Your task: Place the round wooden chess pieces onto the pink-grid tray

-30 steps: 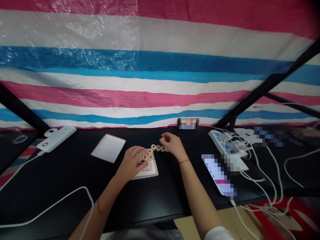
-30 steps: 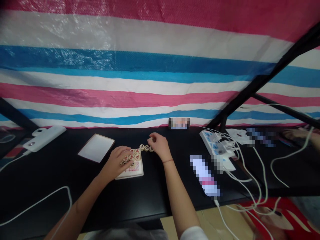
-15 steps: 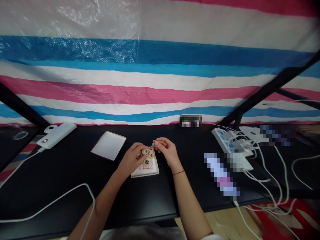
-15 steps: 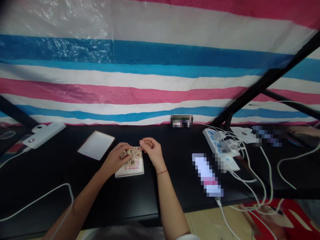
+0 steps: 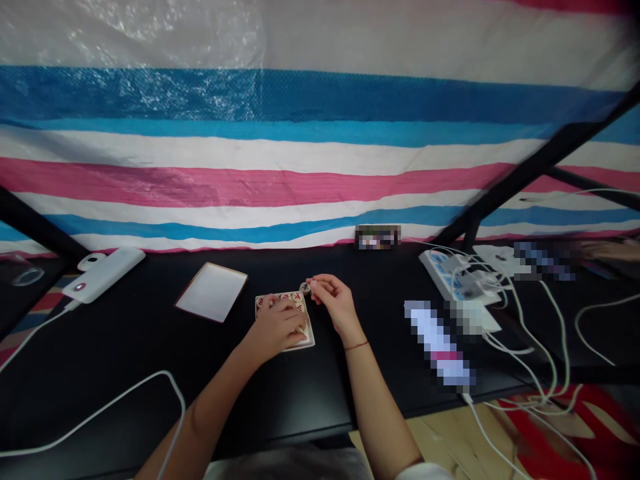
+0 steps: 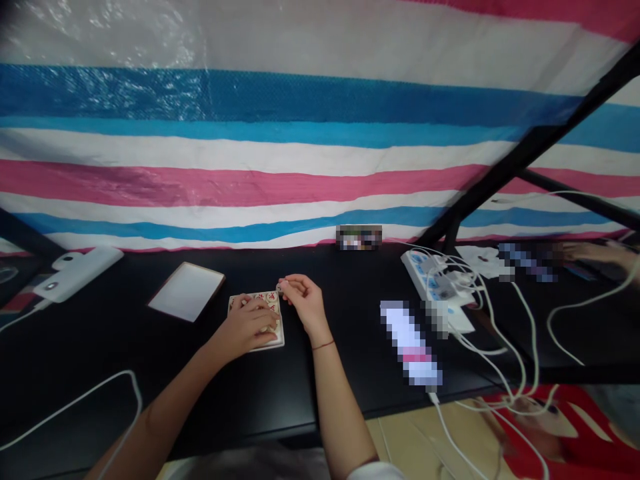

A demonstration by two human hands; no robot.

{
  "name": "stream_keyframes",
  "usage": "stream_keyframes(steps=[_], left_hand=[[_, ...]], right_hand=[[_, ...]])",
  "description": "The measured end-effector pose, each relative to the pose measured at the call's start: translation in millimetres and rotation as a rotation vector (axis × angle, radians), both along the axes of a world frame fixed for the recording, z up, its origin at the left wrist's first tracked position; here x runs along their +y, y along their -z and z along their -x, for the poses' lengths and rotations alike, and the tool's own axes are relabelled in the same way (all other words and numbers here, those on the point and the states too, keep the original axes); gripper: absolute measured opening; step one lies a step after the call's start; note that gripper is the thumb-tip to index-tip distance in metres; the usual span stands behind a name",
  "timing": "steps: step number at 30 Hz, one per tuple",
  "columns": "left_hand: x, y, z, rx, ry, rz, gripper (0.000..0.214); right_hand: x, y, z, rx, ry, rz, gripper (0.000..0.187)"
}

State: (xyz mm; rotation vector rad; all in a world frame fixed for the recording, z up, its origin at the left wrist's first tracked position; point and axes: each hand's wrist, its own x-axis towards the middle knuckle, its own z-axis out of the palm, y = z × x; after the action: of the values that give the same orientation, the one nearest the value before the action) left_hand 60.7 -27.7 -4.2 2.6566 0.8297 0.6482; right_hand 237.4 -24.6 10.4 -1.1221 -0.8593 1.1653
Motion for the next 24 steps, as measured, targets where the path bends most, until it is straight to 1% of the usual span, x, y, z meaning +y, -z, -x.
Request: stream_keyframes(steps=[3,6,10,13,15,17,21,22,24], left_hand=[[1,-0.6,2,0.009,0.022,-0.053,0.01],[0,-4.7,4,0.012,0.0,-0.093,0.009],[-1,-7.0,4,0.015,-0.013,-0.129,0.003],[-1,-5.0,2,0.021,-0.011,-0.144,0.007],[-2,-4.3,0,0.041,-0.02,-0.141,0.009],[-2,-5.9,1,0.056,-0.017,-0.122,0.009],[0,-14.6,11,0.024,-0.027,-0.035,0.009],[0,-16.2,15,0.012,-0.044,-0.025,0.013],[2,-16.4,22,0.002,-0.078,-0.022,0.03]], right_hand=[[-5,-1.1,-1,-0.016,0.001,0.004,0.035],[-15,1.9,-3,-0.064,-0.011,-0.003,0.035],[-35,10.0,-9,-0.185,-0.011,-0.016,0.032],[-50,11.7,-11,-0.295,-0.038,-0.058,0.026],[-58,8.2,-10,-0.4,-0.072,-0.126,0.021],[-64,2.1,-7,-0.549,-0.109,-0.193,0.019],[-69,-9.6,2,-0.875,-0.184,-0.267,0.019],[-68,-11.2,4,-0.945,-0.205,-0.278,0.017],[-67,-12.6,5,-1.063,-0.248,-0.283,0.013]])
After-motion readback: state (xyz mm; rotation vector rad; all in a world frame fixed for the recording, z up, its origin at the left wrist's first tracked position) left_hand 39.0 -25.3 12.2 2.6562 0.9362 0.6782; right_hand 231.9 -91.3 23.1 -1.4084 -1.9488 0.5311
